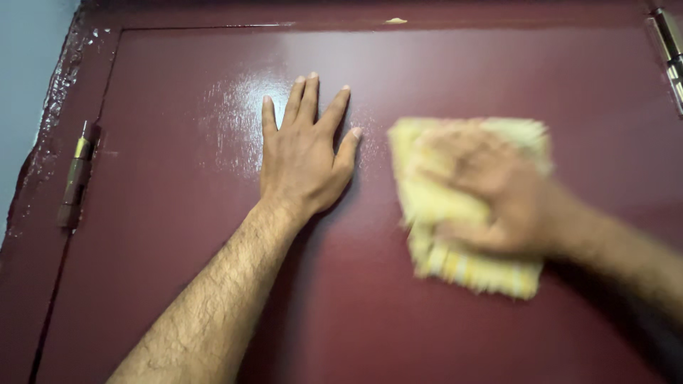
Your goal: The person wipes the surface of a maroon door with a yellow cloth, moving systematically from the top edge down the sides and across the main panel. The person uses one hand to hold the cloth and the other to stabilize against the door while cleaning.
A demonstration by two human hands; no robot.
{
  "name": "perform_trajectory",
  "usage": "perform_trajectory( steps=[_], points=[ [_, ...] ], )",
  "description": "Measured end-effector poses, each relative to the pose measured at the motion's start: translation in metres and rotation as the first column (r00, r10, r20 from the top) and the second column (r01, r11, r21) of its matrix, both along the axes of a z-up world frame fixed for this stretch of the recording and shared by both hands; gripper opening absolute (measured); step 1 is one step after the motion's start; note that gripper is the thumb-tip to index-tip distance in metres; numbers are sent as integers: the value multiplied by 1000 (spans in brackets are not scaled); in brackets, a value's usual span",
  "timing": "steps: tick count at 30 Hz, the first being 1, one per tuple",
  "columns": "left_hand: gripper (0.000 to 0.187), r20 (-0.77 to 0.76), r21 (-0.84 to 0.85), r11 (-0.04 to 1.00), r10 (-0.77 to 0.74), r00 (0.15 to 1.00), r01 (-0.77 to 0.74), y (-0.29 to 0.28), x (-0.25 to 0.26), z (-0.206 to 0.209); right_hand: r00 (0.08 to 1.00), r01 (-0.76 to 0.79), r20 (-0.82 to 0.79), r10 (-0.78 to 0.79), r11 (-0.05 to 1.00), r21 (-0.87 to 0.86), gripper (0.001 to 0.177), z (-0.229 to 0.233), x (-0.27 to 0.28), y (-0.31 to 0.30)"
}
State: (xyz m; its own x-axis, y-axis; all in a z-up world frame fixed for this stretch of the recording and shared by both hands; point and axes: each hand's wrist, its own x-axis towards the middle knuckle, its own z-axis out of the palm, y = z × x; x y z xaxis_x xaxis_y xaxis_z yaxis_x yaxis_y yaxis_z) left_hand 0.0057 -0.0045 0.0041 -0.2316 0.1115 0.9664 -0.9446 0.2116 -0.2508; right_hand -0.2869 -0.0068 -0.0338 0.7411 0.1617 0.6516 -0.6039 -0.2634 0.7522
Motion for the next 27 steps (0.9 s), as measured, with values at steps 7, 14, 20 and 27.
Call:
perform_trajectory(
  steps=[7,14,20,27],
  points=[
    [63,12,-34,999,-30,999,30,-6,1,1,822,79,569,-2,991,-110,85,114,-69,-21],
    [55,4,-50,997,-58,998,58,-10,2,2,945,53,326,-13,992,-115,90,64,39,-16],
    [58,29,-80,997,10,1000,-8,-9,2,0,1000,-20,-16,19,997,-75,83,-13,42,12],
    [73,221,-88,995,65,973,-46,4,11,-20,945,69,324,-49,996,-50,82,48,-45,4]
  ],
)
